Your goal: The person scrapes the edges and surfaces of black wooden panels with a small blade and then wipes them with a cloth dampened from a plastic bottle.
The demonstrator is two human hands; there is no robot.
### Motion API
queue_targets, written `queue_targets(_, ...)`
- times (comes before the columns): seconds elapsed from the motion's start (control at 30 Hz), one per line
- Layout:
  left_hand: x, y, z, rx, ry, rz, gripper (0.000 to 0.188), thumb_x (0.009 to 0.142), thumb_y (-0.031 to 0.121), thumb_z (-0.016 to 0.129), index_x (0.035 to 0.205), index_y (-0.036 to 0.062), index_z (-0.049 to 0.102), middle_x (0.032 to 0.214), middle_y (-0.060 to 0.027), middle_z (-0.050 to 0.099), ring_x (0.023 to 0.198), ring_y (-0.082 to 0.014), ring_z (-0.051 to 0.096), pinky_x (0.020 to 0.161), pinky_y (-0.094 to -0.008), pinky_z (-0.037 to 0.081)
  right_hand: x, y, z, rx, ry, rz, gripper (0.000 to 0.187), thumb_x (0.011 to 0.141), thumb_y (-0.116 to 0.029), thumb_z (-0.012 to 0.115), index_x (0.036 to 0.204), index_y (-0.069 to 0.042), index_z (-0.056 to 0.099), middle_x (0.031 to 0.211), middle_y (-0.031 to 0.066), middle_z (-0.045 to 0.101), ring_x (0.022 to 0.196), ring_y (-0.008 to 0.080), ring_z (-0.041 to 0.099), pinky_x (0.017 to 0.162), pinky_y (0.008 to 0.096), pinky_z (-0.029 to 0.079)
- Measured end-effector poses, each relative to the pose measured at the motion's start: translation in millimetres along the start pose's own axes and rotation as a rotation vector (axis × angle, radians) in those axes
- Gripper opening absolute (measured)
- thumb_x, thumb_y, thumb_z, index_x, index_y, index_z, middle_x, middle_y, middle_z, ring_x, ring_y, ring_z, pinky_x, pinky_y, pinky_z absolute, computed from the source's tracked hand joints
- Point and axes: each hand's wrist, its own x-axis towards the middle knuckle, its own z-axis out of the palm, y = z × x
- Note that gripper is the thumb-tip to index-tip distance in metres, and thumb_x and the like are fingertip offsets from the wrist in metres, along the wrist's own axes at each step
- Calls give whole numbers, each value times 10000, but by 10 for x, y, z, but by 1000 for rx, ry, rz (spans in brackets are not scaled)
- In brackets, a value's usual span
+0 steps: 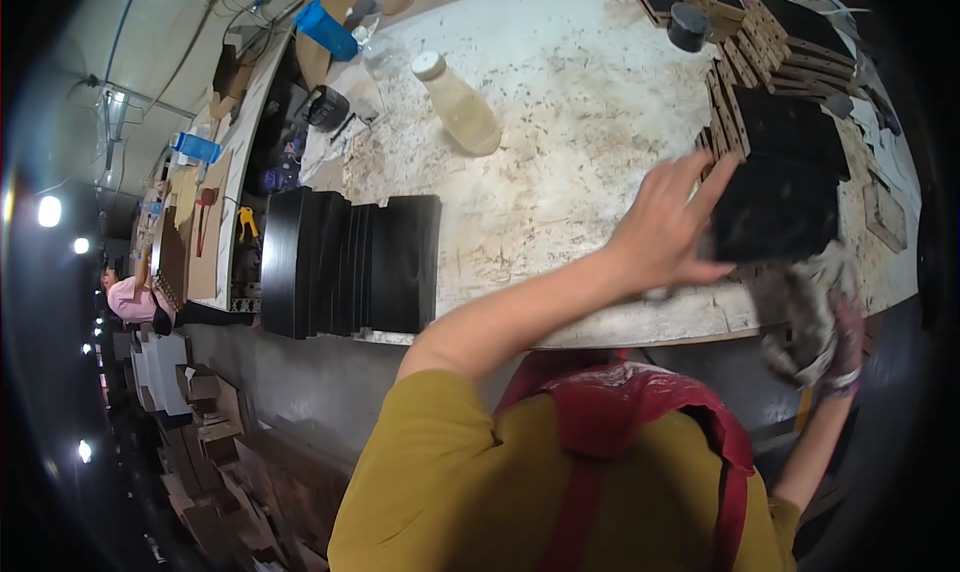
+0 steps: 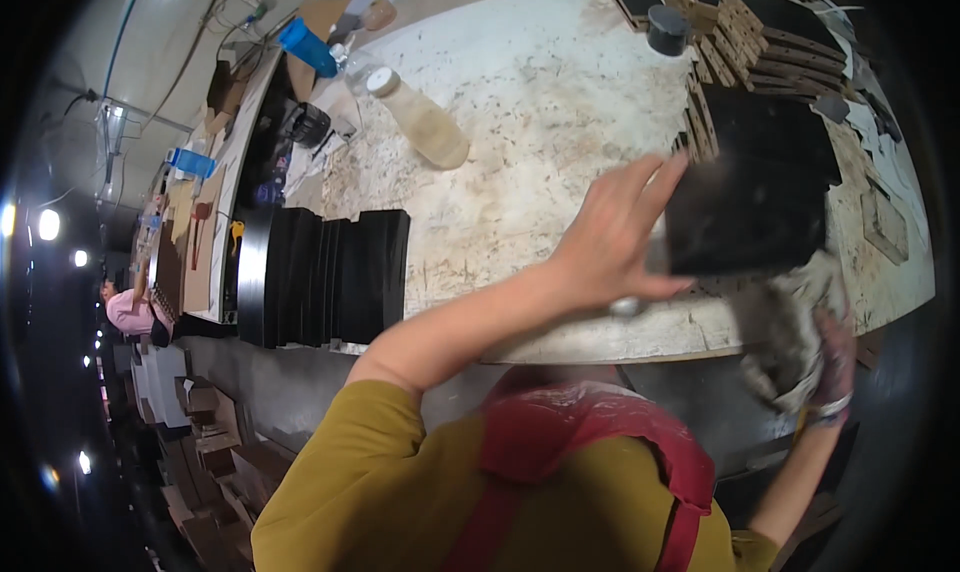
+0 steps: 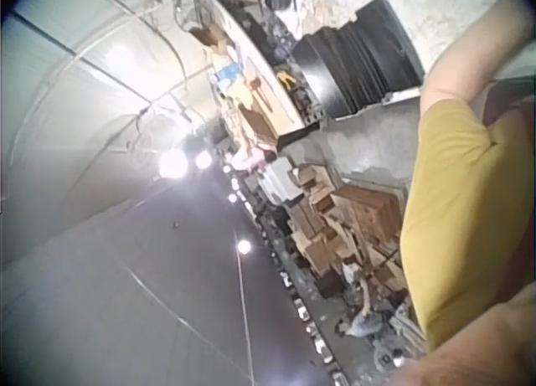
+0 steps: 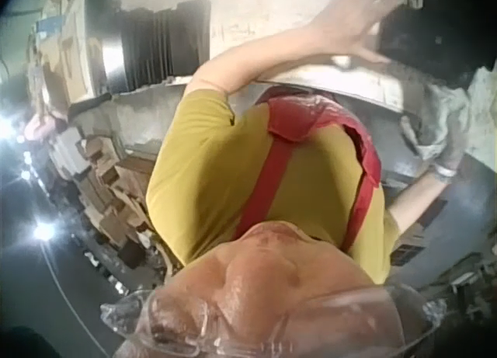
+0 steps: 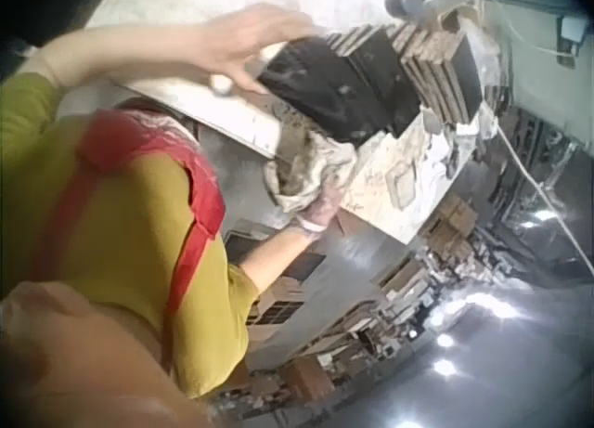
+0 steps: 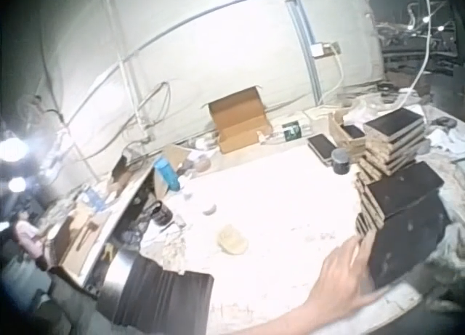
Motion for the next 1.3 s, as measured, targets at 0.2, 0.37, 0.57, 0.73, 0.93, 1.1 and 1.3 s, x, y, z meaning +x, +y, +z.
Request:
queue_targets(0.2,-1336,-318,78,-85,-188,-281,1092,568,328,863,1407,-84,301,1335,-289,451,1214,-431,453,1042,-464,350,-160,1120,-15,-265,131,384,769,836,-323,671,1467,-49,328,1189,134,619,1082,186,590,973,299,437)
queue_targets(0.37,-1533,-480,-9,39,-342,-276,1129,553,306,885,1432,-39,266,1381,-255,428,1281,-400,414,1060,-511,297,-395,572,-423,-428,104,288,707,887,-362,642,1355,93,371,1160,155,642,1052,203,631,953,310,473)
queue_targets(0.57,-1546,-513,16,-25,-328,-294,1064,573,288,874,1426,0,306,1387,-209,430,1311,-385,381,1071,-510,274,-47,786,1291,-846,101,65,359,893,-228,579,1174,-5,563,1028,107,656,899,204,653,761,306,528)
queue_targets(0.73,-1520,-553,-19,-106,-376,-287,1006,571,231,861,1404,10,340,1349,-229,447,1297,-375,392,1078,-489,274,491,1705,1870,-1665,11,-448,227,790,-84,591,1015,-65,611,900,132,626,700,300,626,621,403,521)
queue_targets(0.93,-1547,-551,49,-23,-369,-246,1085,572,230,860,1442,4,253,1384,-222,426,1254,-396,422,1057,-480,313,572,1334,-163,-1420,660,-386,319,911,-206,538,1147,1,595,940,137,693,827,306,667,756,417,522)
queue_targets(1.1,-1619,-581,51,-34,-343,-286,1034,579,240,858,1414,-17,306,1324,-239,462,1278,-392,400,1075,-493,267,471,1456,2086,-1604,-146,-50,210,879,-210,501,938,-31,593,778,176,654,699,318,654,647,490,517)
queue_targets(1.3,-1619,-624,-9,-51,-351,-226,1063,566,228,865,1429,8,285,1393,-222,419,1268,-408,403,1060,-473,317,667,1636,935,-1323,426,-17,228,906,-143,460,1016,-22,619,807,176,661,666,305,638,593,420,511)
